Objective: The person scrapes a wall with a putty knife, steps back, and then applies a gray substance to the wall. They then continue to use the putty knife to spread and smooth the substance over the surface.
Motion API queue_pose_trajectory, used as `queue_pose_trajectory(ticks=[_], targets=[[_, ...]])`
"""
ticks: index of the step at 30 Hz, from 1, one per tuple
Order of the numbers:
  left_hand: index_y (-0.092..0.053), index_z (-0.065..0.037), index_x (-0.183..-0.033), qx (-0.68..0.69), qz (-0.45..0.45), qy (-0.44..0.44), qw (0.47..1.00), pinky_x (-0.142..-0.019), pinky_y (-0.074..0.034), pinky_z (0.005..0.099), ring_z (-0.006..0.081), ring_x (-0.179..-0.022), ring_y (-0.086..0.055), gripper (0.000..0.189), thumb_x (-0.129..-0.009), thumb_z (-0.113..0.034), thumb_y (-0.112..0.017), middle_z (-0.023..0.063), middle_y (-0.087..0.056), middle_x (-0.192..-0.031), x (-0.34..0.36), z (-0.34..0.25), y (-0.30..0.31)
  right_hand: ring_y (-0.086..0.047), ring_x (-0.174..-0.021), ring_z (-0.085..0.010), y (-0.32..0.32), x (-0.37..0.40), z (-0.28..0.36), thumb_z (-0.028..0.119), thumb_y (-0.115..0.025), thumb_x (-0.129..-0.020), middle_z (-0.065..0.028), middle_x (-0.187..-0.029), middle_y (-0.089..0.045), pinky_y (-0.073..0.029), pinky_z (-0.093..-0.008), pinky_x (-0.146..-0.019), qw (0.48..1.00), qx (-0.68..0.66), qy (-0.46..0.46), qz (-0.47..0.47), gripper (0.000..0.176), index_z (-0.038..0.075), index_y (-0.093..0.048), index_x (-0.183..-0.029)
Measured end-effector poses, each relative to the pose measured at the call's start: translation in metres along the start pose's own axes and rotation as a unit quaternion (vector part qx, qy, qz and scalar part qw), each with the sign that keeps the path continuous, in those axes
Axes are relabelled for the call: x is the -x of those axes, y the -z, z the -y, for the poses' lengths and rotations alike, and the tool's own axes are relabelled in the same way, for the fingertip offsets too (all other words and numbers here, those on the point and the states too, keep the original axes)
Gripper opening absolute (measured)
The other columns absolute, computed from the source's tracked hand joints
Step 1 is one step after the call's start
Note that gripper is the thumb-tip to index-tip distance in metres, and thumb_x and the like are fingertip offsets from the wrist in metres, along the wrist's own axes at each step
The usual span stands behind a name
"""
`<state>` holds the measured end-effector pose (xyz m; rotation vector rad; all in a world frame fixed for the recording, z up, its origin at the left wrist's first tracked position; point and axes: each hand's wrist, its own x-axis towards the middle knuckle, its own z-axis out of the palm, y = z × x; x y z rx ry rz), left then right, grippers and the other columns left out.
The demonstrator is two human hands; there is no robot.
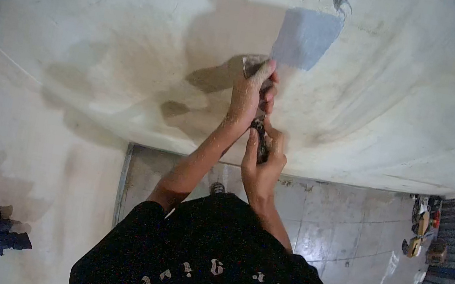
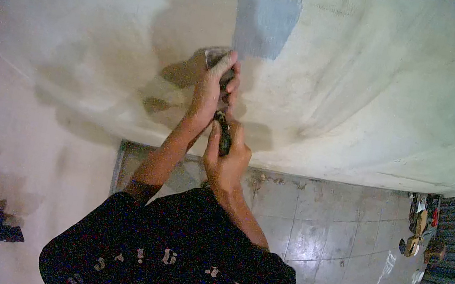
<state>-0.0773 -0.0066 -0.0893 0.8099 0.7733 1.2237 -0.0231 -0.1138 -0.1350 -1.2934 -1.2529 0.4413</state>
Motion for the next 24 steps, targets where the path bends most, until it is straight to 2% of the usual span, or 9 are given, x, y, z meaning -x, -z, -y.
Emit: queue_pose_trajectory(ticks=[3, 4, 11, 12, 15, 18, 21, 24], targets=[[-0.054, -0.008, -0.075, 0.004, 0.008, -0.018, 1.000, -0.034, -0.034, 0.0258, 0.0124, -0.034, -0.042, 0.034, -0.091, -0.037, -0.061, 0.0002, -0.045, -0.049, -0.006, -0.010, -0.003, -0.046, -0.064, -0.0039, -0.006, -0.005, -0.003, 0.005, -0.059, -0.093, -0.0055, -0.071, -0.059, -0.036, -0.0202, -0.054, 0.999, -0.017, 0.035, -0.014, 0.027, -0.006, -0.052, -0.116], [-0.054, -0.007, -0.075, -0.004, 0.034, -0.054, 0.998, -0.034, -0.034, 0.0259, 0.0122, -0.034, -0.042, 0.034, -0.091, -0.036, -0.060, 0.0003, -0.045, -0.049, -0.007, -0.017, -0.005, -0.048, -0.065, -0.0043, -0.005, -0.008, 0.006, 0.005, -0.060, -0.093, -0.0063, -0.072, -0.060, -0.037, -0.0204, -0.055, 0.999, -0.021, 0.022, -0.009, 0.027, -0.007, -0.052, -0.116], [-0.053, -0.008, -0.074, -0.019, 0.015, -0.028, 0.999, -0.032, -0.033, 0.0261, 0.0121, -0.034, -0.044, 0.034, -0.091, -0.037, -0.060, -0.0002, -0.044, -0.048, -0.005, -0.011, -0.003, -0.051, -0.069, -0.0057, 0.001, -0.003, 0.008, 0.004, -0.058, -0.093, -0.0086, -0.075, -0.062, -0.040, -0.0207, -0.057, 1.000, -0.009, -0.021, 0.017, 0.025, -0.008, -0.051, -0.115], [-0.053, -0.008, -0.074, -0.017, 0.013, -0.028, 0.999, -0.033, -0.034, 0.0260, 0.0124, -0.034, -0.043, 0.033, -0.091, -0.036, -0.060, 0.0001, -0.044, -0.048, -0.006, -0.017, -0.006, -0.051, -0.071, -0.0053, -0.006, -0.008, 0.001, 0.004, -0.057, -0.094, -0.0106, -0.079, -0.063, -0.039, -0.0193, -0.059, 0.999, -0.027, 0.035, -0.015, 0.024, -0.007, -0.052, -0.115], [-0.053, -0.008, -0.074, -0.017, 0.005, -0.037, 0.999, -0.033, -0.034, 0.0257, 0.0123, -0.033, -0.043, 0.033, -0.091, -0.036, -0.060, 0.0003, -0.044, -0.049, -0.003, -0.019, -0.008, -0.053, -0.076, -0.0064, 0.000, -0.009, 0.018, 0.004, -0.057, -0.094, -0.0148, -0.086, -0.066, -0.042, -0.0201, -0.064, 1.000, -0.019, 0.001, 0.010, 0.024, -0.007, -0.051, -0.115], [-0.054, -0.008, -0.074, -0.003, 0.007, 0.003, 1.000, -0.034, -0.035, 0.0256, 0.0120, -0.034, -0.043, 0.032, -0.091, -0.036, -0.059, 0.0001, -0.044, -0.049, 0.000, -0.006, -0.003, -0.054, -0.078, -0.0067, 0.004, 0.001, 0.007, 0.003, -0.056, -0.094, -0.0174, -0.091, -0.067, -0.044, -0.0217, -0.065, 0.998, -0.024, -0.052, 0.029, 0.023, -0.007, -0.051, -0.115], [-0.054, -0.008, -0.075, 0.005, 0.015, -0.004, 1.000, -0.034, -0.034, 0.0257, 0.0119, -0.034, -0.043, 0.033, -0.092, -0.035, -0.059, 0.0001, -0.044, -0.049, -0.001, -0.010, -0.004, -0.056, -0.080, -0.0078, 0.001, 0.000, 0.011, 0.005, -0.058, -0.094, -0.0178, -0.094, -0.068, -0.045, -0.0228, -0.068, 0.999, -0.032, -0.009, 0.006, 0.026, -0.007, -0.051, -0.115], [-0.054, -0.008, -0.075, -0.017, -0.007, -0.020, 1.000, -0.033, -0.035, 0.0256, 0.0120, -0.033, -0.042, 0.033, -0.092, -0.035, -0.059, 0.0001, -0.044, -0.049, -0.001, 0.001, 0.000, -0.059, -0.085, -0.0099, -0.001, 0.005, 0.000, 0.005, -0.059, -0.093, -0.0190, -0.097, -0.067, -0.047, -0.0236, -0.072, 0.998, -0.022, -0.055, 0.013, 0.027, -0.008, -0.053, -0.115]])
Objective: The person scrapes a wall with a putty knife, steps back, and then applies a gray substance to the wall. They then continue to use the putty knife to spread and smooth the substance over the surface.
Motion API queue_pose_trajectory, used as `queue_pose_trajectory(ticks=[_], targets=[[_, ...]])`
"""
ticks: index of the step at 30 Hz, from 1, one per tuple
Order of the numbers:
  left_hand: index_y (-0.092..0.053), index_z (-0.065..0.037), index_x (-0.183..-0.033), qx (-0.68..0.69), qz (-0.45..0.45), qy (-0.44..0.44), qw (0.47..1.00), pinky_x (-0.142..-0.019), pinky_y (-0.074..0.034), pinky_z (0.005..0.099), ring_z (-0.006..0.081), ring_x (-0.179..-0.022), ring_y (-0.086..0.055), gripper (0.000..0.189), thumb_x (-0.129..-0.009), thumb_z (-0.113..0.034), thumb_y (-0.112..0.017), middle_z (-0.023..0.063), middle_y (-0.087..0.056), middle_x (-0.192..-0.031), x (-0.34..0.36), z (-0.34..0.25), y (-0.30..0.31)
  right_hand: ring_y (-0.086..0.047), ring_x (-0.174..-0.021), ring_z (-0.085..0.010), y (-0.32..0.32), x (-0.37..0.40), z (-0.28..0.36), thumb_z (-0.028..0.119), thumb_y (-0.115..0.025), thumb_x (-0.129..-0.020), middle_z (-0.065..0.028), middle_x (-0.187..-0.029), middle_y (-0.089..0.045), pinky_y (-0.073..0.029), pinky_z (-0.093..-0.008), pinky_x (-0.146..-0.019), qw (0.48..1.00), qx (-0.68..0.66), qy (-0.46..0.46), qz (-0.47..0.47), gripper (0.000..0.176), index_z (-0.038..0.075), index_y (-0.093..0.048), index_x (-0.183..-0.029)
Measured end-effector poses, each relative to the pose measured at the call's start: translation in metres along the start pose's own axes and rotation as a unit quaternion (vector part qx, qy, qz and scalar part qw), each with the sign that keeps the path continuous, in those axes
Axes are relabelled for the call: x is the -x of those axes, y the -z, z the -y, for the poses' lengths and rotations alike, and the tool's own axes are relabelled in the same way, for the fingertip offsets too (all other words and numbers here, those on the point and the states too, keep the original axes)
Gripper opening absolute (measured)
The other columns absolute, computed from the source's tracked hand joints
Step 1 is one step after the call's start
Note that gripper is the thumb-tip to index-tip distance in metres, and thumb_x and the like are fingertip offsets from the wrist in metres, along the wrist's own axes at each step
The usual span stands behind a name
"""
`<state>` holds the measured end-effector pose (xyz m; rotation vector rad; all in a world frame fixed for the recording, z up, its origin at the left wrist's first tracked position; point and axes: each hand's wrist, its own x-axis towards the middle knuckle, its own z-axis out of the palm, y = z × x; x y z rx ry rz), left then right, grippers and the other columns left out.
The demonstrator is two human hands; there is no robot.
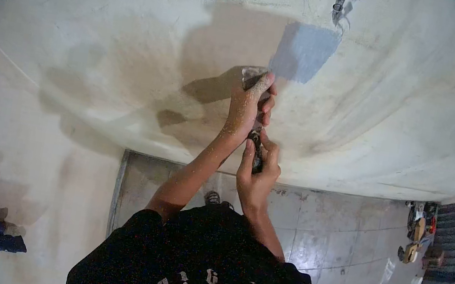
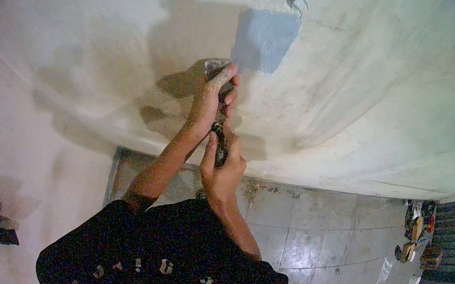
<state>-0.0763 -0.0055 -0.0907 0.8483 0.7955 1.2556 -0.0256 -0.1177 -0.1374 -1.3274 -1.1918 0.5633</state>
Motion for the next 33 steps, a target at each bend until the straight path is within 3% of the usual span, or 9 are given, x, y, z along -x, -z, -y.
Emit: queue_pose_trajectory(ticks=[3, 11, 12, 15, 20, 24, 27, 33], targets=[[-0.054, -0.007, -0.075, 0.030, 0.021, 0.001, 0.999, -0.033, -0.035, 0.0250, 0.0114, -0.033, -0.042, 0.033, -0.091, -0.036, -0.060, -0.0001, -0.044, -0.049, 0.000, 0.009, 0.004, -0.061, -0.089, -0.0124, 0.002, 0.002, -0.014, 0.005, -0.060, -0.092, -0.0202, -0.099, -0.067, -0.048, -0.0253, -0.077, 0.998, 0.017, 0.064, -0.013, 0.027, -0.008, -0.054, -0.115], [-0.055, -0.008, -0.075, 0.010, 0.038, -0.034, 0.999, -0.033, -0.034, 0.0243, 0.0116, -0.033, -0.043, 0.032, -0.092, -0.035, -0.060, 0.0001, -0.045, -0.048, -0.004, -0.003, -0.001, -0.061, -0.089, -0.0132, 0.004, -0.007, -0.002, 0.005, -0.061, -0.091, -0.0196, -0.099, -0.067, -0.049, -0.0270, -0.078, 0.999, 0.024, 0.047, -0.003, 0.028, -0.008, -0.055, -0.115], [-0.055, -0.008, -0.075, 0.013, 0.004, 0.018, 1.000, -0.033, -0.034, 0.0242, 0.0119, -0.033, -0.044, 0.032, -0.092, -0.035, -0.060, 0.0004, -0.045, -0.048, -0.002, -0.006, -0.003, -0.061, -0.089, -0.0133, 0.004, -0.008, -0.002, 0.005, -0.061, -0.091, -0.0196, -0.099, -0.067, -0.049, -0.0271, -0.077, 0.998, 0.027, 0.052, -0.002, 0.028, -0.008, -0.055, -0.115], [-0.054, -0.008, -0.074, 0.033, 0.018, -0.022, 0.999, -0.033, -0.034, 0.0246, 0.0122, -0.033, -0.043, 0.032, -0.092, -0.035, -0.060, 0.0005, -0.045, -0.048, -0.004, -0.021, -0.015, -0.061, -0.086, -0.0132, 0.011, -0.016, 0.021, 0.005, -0.062, -0.091, -0.0195, -0.097, -0.067, -0.049, -0.0272, -0.077, 1.000, -0.001, 0.006, 0.002, 0.028, -0.008, -0.055, -0.115], [-0.053, -0.008, -0.073, 0.003, 0.038, -0.024, 0.999, -0.034, -0.034, 0.0241, 0.0111, -0.034, -0.043, 0.034, -0.093, -0.035, -0.058, -0.0004, -0.043, -0.048, -0.004, -0.015, -0.012, -0.060, -0.080, -0.0118, 0.007, -0.018, 0.009, 0.004, -0.060, -0.091, -0.0171, -0.089, -0.067, -0.048, -0.0252, -0.073, 0.995, 0.046, 0.084, -0.024, 0.027, -0.008, -0.054, -0.114], [-0.053, -0.008, -0.073, 0.009, 0.034, -0.032, 0.999, -0.034, -0.033, 0.0243, 0.0112, -0.034, -0.043, 0.036, -0.093, -0.038, -0.057, -0.0006, -0.043, -0.048, -0.006, -0.042, -0.028, -0.060, -0.078, -0.0119, 0.008, -0.026, 0.030, 0.003, -0.059, -0.091, -0.0166, -0.086, -0.067, -0.048, -0.0253, -0.072, 0.997, 0.018, 0.067, -0.016, 0.027, -0.009, -0.053, -0.115], [-0.053, -0.008, -0.073, 0.009, 0.033, -0.008, 0.999, -0.035, -0.033, 0.0246, 0.0114, -0.035, -0.043, 0.036, -0.093, -0.038, -0.057, -0.0007, -0.043, -0.049, -0.007, -0.013, -0.014, -0.060, -0.076, -0.0123, 0.011, -0.016, 0.013, 0.001, -0.059, -0.091, -0.0170, -0.085, -0.066, -0.048, -0.0261, -0.070, 0.997, 0.055, 0.052, -0.002, 0.027, -0.009, -0.053, -0.115], [-0.053, -0.009, -0.076, 0.005, 0.025, -0.020, 0.999, -0.036, -0.034, 0.0245, 0.0114, -0.036, -0.043, 0.035, -0.092, -0.039, -0.058, -0.0004, -0.043, -0.049, -0.003, -0.038, -0.022, -0.062, -0.075, -0.0143, 0.008, -0.024, 0.027, 0.001, -0.059, -0.091, -0.0188, -0.088, -0.067, -0.049, -0.0273, -0.069, 0.992, 0.046, 0.114, -0.016, 0.025, -0.008, -0.053, -0.113]])
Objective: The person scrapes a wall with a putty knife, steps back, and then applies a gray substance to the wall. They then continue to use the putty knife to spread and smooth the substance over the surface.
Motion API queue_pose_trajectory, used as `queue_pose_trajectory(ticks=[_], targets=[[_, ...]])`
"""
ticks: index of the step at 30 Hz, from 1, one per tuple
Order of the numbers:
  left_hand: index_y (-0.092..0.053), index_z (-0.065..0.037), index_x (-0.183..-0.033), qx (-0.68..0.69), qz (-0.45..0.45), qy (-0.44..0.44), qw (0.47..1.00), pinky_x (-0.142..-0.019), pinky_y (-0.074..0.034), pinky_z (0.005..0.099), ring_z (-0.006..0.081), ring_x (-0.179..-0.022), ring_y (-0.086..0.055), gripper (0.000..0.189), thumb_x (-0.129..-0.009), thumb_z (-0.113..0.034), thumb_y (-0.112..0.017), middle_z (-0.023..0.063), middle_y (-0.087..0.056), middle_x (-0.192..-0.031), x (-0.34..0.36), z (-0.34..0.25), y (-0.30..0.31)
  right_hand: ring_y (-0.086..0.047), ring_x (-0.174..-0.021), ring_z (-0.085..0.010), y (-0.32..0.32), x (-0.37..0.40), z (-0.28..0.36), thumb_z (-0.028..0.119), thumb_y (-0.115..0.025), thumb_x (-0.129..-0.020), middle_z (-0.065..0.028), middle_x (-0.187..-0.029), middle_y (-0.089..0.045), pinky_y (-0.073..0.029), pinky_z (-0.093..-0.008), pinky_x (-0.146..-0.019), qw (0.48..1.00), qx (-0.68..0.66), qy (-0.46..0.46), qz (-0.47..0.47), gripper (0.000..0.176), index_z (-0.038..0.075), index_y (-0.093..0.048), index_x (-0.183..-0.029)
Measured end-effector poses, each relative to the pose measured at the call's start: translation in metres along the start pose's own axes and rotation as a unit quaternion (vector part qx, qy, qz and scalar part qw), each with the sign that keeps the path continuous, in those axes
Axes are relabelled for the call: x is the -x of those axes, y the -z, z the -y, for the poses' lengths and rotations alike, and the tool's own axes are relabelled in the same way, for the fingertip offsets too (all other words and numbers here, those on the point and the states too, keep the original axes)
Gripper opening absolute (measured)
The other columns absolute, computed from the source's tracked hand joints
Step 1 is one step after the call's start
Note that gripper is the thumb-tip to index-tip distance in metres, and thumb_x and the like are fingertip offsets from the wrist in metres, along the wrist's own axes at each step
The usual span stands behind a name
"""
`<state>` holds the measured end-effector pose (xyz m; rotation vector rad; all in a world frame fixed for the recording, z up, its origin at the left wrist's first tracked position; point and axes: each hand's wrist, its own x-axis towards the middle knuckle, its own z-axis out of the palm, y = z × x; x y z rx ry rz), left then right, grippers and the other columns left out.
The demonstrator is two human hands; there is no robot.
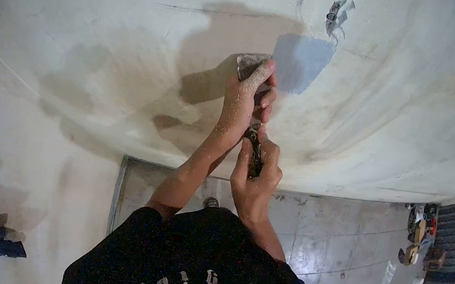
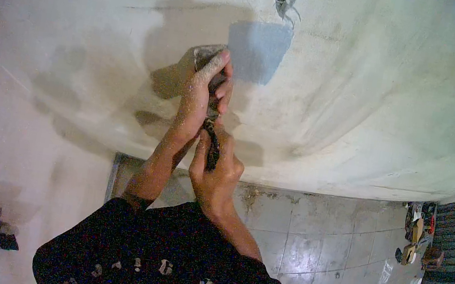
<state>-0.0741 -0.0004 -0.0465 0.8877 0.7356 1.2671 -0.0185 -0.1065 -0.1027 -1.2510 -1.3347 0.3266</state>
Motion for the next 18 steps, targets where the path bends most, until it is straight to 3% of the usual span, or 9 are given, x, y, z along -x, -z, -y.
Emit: queue_pose_trajectory(ticks=[4, 8, 13, 16, 18], targets=[[-0.052, -0.009, -0.075, 0.010, 0.010, -0.005, 1.000, -0.034, -0.034, 0.0250, 0.0119, -0.034, -0.043, 0.034, -0.091, -0.037, -0.059, -0.0002, -0.043, -0.049, -0.004, 0.018, 0.009, -0.061, -0.074, -0.0130, -0.004, 0.010, -0.020, 0.002, -0.059, -0.091, -0.0185, -0.087, -0.067, -0.049, -0.0268, -0.067, 1.000, 0.006, -0.017, 0.001, 0.025, -0.006, -0.053, -0.114], [-0.052, -0.009, -0.073, 0.011, 0.019, -0.012, 1.000, -0.033, -0.033, 0.0253, 0.0120, -0.034, -0.043, 0.035, -0.092, -0.037, -0.058, -0.0004, -0.042, -0.049, -0.008, 0.007, 0.003, -0.060, -0.072, -0.0118, 0.002, -0.003, 0.000, 0.001, -0.059, -0.091, -0.0184, -0.084, -0.067, -0.047, -0.0259, -0.063, 0.999, -0.014, -0.029, 0.014, 0.024, -0.007, -0.053, -0.113], [-0.052, -0.010, -0.073, -0.006, 0.020, -0.015, 1.000, -0.034, -0.034, 0.0257, 0.0120, -0.035, -0.043, 0.034, -0.091, -0.038, -0.058, -0.0008, -0.042, -0.049, -0.007, 0.015, 0.011, -0.057, -0.070, -0.0103, -0.002, 0.013, -0.013, 0.002, -0.058, -0.092, -0.0177, -0.081, -0.065, -0.045, -0.0249, -0.059, 1.000, -0.006, 0.003, 0.005, 0.024, -0.007, -0.052, -0.113], [-0.051, -0.010, -0.074, -0.006, 0.022, -0.023, 0.999, -0.035, -0.034, 0.0260, 0.0124, -0.035, -0.043, 0.033, -0.091, -0.037, -0.058, -0.0006, -0.043, -0.050, -0.002, 0.001, 0.004, -0.059, -0.073, -0.0121, 0.004, -0.010, 0.015, 0.004, -0.059, -0.092, -0.0185, -0.085, -0.066, -0.047, -0.0259, -0.064, 0.997, -0.044, -0.056, 0.032, 0.026, -0.007, -0.053, -0.114], [-0.051, -0.010, -0.074, -0.013, 0.031, -0.035, 0.999, -0.035, -0.033, 0.0259, 0.0126, -0.035, -0.043, 0.033, -0.091, -0.037, -0.058, -0.0004, -0.043, -0.050, 0.001, -0.005, 0.003, -0.059, -0.075, -0.0127, 0.003, 0.001, 0.010, 0.005, -0.059, -0.092, -0.0189, -0.088, -0.066, -0.048, -0.0262, -0.067, 0.998, -0.039, -0.049, 0.027, 0.027, -0.007, -0.053, -0.115]])
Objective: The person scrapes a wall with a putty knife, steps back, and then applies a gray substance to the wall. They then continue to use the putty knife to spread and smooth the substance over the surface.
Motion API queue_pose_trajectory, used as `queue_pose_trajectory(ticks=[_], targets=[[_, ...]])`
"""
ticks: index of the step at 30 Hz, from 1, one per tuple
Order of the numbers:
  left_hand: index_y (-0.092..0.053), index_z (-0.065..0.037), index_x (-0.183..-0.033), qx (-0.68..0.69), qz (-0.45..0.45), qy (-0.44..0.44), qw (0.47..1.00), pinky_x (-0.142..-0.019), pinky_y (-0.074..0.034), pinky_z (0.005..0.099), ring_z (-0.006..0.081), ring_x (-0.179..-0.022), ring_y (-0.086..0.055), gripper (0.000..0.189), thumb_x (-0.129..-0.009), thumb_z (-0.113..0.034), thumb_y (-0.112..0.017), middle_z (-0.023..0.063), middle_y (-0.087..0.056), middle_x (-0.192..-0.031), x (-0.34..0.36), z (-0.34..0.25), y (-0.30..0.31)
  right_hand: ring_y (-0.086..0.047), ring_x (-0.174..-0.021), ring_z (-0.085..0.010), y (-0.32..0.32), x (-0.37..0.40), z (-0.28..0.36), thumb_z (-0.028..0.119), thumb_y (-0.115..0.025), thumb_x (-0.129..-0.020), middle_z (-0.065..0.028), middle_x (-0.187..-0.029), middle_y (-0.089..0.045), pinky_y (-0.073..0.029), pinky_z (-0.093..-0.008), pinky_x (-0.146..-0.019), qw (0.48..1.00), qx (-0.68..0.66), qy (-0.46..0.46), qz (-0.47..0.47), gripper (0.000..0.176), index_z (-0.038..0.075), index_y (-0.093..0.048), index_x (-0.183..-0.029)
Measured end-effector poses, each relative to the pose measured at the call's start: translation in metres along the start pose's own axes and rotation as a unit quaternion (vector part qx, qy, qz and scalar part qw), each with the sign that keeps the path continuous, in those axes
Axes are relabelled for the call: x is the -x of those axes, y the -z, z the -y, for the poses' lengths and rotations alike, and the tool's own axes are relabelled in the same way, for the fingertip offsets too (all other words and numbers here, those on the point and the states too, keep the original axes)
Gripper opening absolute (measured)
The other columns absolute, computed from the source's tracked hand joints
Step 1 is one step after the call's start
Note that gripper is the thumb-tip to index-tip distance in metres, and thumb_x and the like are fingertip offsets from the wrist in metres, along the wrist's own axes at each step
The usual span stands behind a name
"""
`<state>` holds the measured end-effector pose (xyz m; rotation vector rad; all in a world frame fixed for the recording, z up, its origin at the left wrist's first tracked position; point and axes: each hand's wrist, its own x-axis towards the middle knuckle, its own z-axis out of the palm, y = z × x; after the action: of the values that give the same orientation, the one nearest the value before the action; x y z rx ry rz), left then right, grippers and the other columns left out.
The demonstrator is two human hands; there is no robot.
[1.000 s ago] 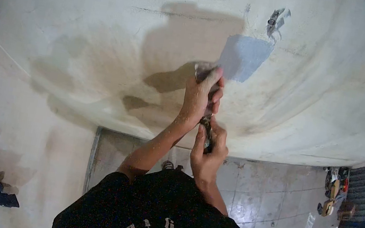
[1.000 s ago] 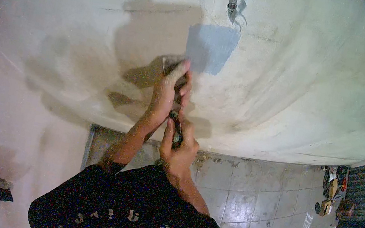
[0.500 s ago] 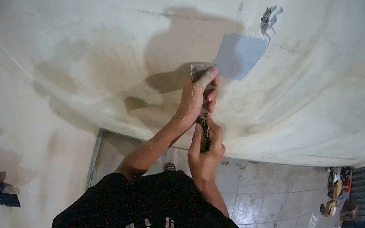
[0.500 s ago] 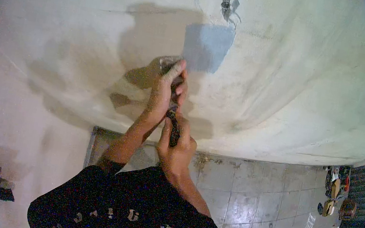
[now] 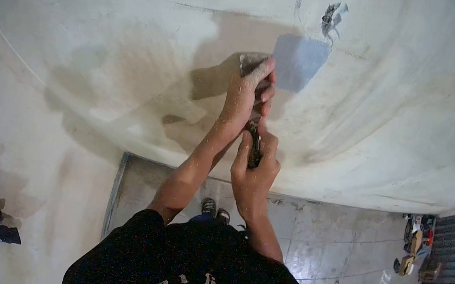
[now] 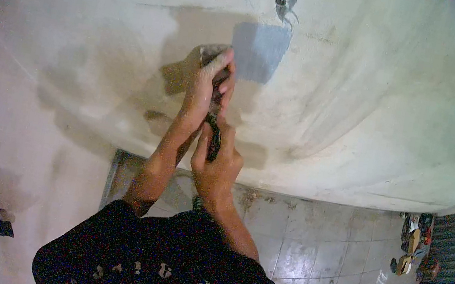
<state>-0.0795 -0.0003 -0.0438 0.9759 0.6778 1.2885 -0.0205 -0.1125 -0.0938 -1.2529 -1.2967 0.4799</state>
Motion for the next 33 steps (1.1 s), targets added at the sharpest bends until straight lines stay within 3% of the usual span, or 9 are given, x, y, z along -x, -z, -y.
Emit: queue_pose_trajectory(ticks=[7, 13, 18, 25, 28, 31, 33], targets=[[-0.052, -0.009, -0.074, 0.038, -0.031, 0.034, 0.998, -0.034, -0.033, 0.0265, 0.0132, -0.034, -0.042, 0.032, -0.092, -0.035, -0.058, 0.0002, -0.042, -0.049, 0.008, 0.029, 0.013, -0.058, -0.078, -0.0097, 0.000, 0.028, -0.014, 0.007, -0.060, -0.093, -0.0147, -0.097, -0.068, -0.048, -0.0253, -0.070, 1.000, 0.015, 0.007, -0.012, 0.035, -0.005, -0.055, -0.126], [-0.053, -0.009, -0.075, 0.054, -0.020, 0.040, 0.998, -0.034, -0.035, 0.0253, 0.0115, -0.034, -0.042, 0.031, -0.092, -0.034, -0.060, 0.0000, -0.043, -0.050, 0.009, 0.022, 0.008, -0.057, -0.077, -0.0083, -0.008, 0.022, -0.008, 0.007, -0.061, -0.093, -0.0126, -0.096, -0.070, -0.047, -0.0244, -0.071, 0.998, -0.015, -0.015, -0.061, 0.033, -0.004, -0.058, -0.124], [-0.053, -0.007, -0.075, 0.062, 0.012, 0.011, 0.998, -0.032, -0.036, 0.0250, 0.0108, -0.034, -0.042, 0.031, -0.092, -0.032, -0.060, 0.0000, -0.044, -0.050, 0.000, 0.010, 0.003, -0.060, -0.086, -0.0089, -0.011, 0.013, 0.003, 0.006, -0.061, -0.092, -0.0127, -0.098, -0.070, -0.047, -0.0238, -0.076, 0.996, 0.016, 0.011, -0.083, 0.031, -0.004, -0.059, -0.122], [-0.053, -0.008, -0.075, 0.080, 0.005, 0.091, 0.993, -0.033, -0.035, 0.0256, 0.0121, -0.034, -0.045, 0.030, -0.092, -0.033, -0.059, -0.0009, -0.043, -0.048, 0.008, 0.013, 0.007, -0.061, -0.091, -0.0102, -0.010, 0.021, 0.012, 0.003, -0.060, -0.091, -0.0145, -0.103, -0.069, -0.048, -0.0247, -0.081, 0.996, 0.035, 0.001, -0.081, 0.031, -0.007, -0.058, -0.121], [-0.053, -0.009, -0.074, 0.062, 0.005, 0.078, 0.995, -0.033, -0.035, 0.0255, 0.0122, -0.034, -0.044, 0.030, -0.092, -0.032, -0.059, -0.0007, -0.043, -0.049, 0.009, 0.017, 0.010, -0.061, -0.088, -0.0110, -0.015, 0.025, 0.004, 0.002, -0.060, -0.091, -0.0153, -0.102, -0.069, -0.048, -0.0241, -0.079, 0.996, 0.016, -0.031, -0.078, 0.031, -0.008, -0.058, -0.120], [-0.053, -0.009, -0.073, 0.059, 0.010, 0.054, 0.997, -0.033, -0.035, 0.0253, 0.0121, -0.034, -0.043, 0.031, -0.092, -0.033, -0.059, -0.0005, -0.043, -0.049, 0.010, 0.027, 0.015, -0.060, -0.084, -0.0109, -0.024, 0.030, -0.019, 0.002, -0.060, -0.091, -0.0151, -0.100, -0.069, -0.047, -0.0228, -0.075, 0.990, 0.065, 0.043, -0.118, 0.031, -0.008, -0.058, -0.120], [-0.053, -0.009, -0.073, 0.069, 0.007, 0.050, 0.996, -0.033, -0.034, 0.0252, 0.0118, -0.034, -0.043, 0.031, -0.092, -0.033, -0.060, -0.0006, -0.043, -0.049, 0.009, 0.025, 0.017, -0.059, -0.081, -0.0098, -0.025, 0.029, -0.018, 0.002, -0.060, -0.091, -0.0143, -0.098, -0.069, -0.046, -0.0221, -0.072, 0.993, 0.033, 0.028, -0.111, 0.030, -0.007, -0.058, -0.120]])
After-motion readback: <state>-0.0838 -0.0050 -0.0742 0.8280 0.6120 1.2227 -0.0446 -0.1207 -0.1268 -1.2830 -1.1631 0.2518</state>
